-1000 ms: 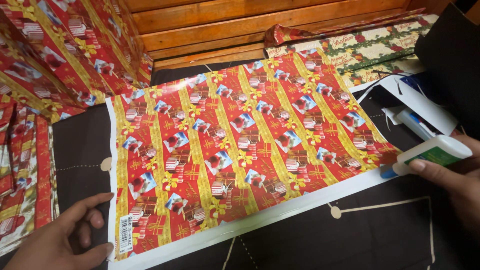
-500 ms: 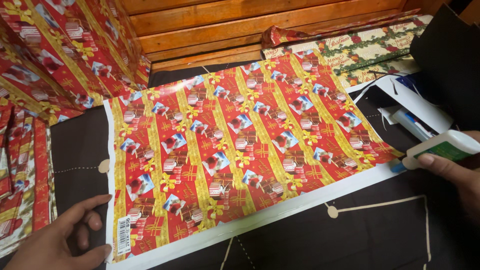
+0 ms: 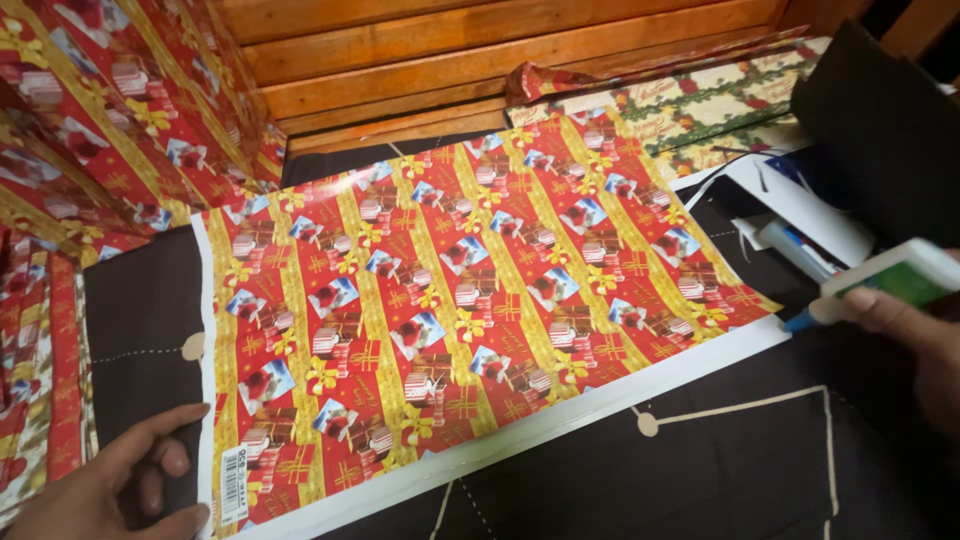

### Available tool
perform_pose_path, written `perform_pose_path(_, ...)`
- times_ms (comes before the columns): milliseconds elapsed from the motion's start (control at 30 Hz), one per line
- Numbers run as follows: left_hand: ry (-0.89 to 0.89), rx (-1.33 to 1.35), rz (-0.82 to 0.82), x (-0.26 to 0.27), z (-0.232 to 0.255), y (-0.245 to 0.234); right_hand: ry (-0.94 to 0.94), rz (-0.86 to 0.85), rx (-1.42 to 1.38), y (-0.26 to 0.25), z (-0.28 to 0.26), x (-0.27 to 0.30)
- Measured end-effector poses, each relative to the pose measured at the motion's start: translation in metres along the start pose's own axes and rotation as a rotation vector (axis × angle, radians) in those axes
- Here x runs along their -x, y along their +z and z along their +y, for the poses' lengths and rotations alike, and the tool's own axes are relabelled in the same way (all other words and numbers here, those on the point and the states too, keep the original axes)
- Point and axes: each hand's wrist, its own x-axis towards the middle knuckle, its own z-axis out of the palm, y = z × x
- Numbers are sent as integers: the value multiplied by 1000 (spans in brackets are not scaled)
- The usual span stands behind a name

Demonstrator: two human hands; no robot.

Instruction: The person assembles a paper gift bag from a flat sheet of Christmas-themed wrapping paper. They fold the paper into shape, apply glue to the edges, and press the seams to form the bag. The person then smooths the surface and adjusts the bag's structure.

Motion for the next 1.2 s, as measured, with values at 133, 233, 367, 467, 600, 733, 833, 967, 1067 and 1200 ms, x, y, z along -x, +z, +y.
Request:
perform_pose_path(133,4,-67,84,-19,-30,13,-2,-79,-106,-10,-17,-15)
perform_pose_path(233,22,124,-110,-51,-47,-5,139,-133,-173,-6,-56,-25)
perform_pose_path(367,59,151,95,-64,-73,13,209,-205,-205,12,-114,-37)
perform_pose_path(467,275,-31,330,-58,-86,42,244,-217,168,26,-141,-48)
perform_pose_path(600,73,470,-67,-79,-56,43,230,-454,545,39,-145,-62)
perform_pose_path(733,325,226,-240,-55,-4,69,80,-577,1111,45,-132,-74)
perform_pose_path(833,715,-247,-200,-18,52,89,-183,-415,1358,43,-121,-65)
perform_pose_path(967,1244,-186,565,64,106,101,-905,-475,727,54,-116,-31)
perform_pose_path(1067,1164,-130,616,92,148,100,-780,-782,633,64,-118,13)
perform_pose_path(1200,1121,-126,627,108,186,91,-934,-895,532,85,-136,41)
